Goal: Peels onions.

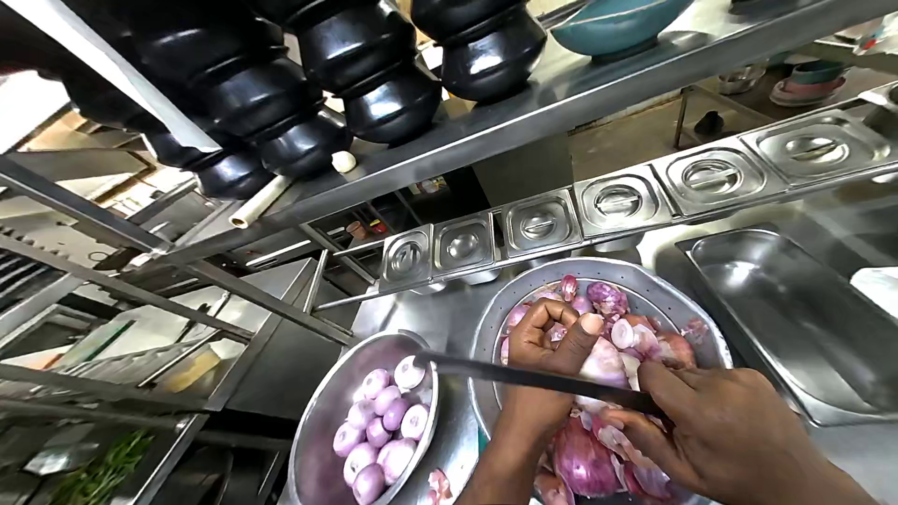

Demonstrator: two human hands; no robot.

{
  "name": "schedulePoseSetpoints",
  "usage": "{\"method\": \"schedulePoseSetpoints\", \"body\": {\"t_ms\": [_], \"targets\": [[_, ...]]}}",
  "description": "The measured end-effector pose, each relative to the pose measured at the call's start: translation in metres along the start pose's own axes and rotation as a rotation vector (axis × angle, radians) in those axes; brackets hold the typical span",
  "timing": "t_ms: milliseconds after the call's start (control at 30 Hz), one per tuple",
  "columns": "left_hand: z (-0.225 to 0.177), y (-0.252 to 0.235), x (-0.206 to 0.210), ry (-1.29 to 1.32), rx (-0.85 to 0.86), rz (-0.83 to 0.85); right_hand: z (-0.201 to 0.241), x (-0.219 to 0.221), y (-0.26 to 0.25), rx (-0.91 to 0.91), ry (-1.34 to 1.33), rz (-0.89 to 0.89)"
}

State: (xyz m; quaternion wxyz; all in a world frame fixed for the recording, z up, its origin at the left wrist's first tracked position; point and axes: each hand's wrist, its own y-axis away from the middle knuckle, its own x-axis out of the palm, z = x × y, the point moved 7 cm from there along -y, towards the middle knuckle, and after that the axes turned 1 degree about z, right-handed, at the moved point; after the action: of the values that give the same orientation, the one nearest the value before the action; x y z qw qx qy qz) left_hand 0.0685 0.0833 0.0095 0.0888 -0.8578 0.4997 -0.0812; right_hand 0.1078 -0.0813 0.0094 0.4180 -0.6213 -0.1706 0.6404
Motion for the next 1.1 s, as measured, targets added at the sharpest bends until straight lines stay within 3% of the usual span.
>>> {"method": "schedulePoseSetpoints", "body": {"t_ms": [167,300,533,633,800,1100], "targets": [[0.008,-0.002,0.001,0.056,-0.037,-0.018,0.005,-0.001,0.004,-0.111,0.031,-0.018],[0.029,-0.001,0.004,0.299,-0.315,-0.1,0.021,0.008,0.015,-0.219,0.005,0.011],[0.059,0.011,0.006,0.655,-0.682,-0.096,-0.048,-0.008,-0.002,0.199,-0.254,-0.063],[0.064,0.009,0.004,0.809,-0.671,-0.102,-0.063,-0.008,-0.005,0.257,-0.245,0.002],[0.057,0.012,0.007,0.82,-0.668,-0.086,-0.065,0.007,0.005,0.321,-0.098,0.137],[0.048,0.016,0.02,0.845,-0.613,0.024,-0.047,0.02,0.005,0.301,-0.16,0.081]]}}
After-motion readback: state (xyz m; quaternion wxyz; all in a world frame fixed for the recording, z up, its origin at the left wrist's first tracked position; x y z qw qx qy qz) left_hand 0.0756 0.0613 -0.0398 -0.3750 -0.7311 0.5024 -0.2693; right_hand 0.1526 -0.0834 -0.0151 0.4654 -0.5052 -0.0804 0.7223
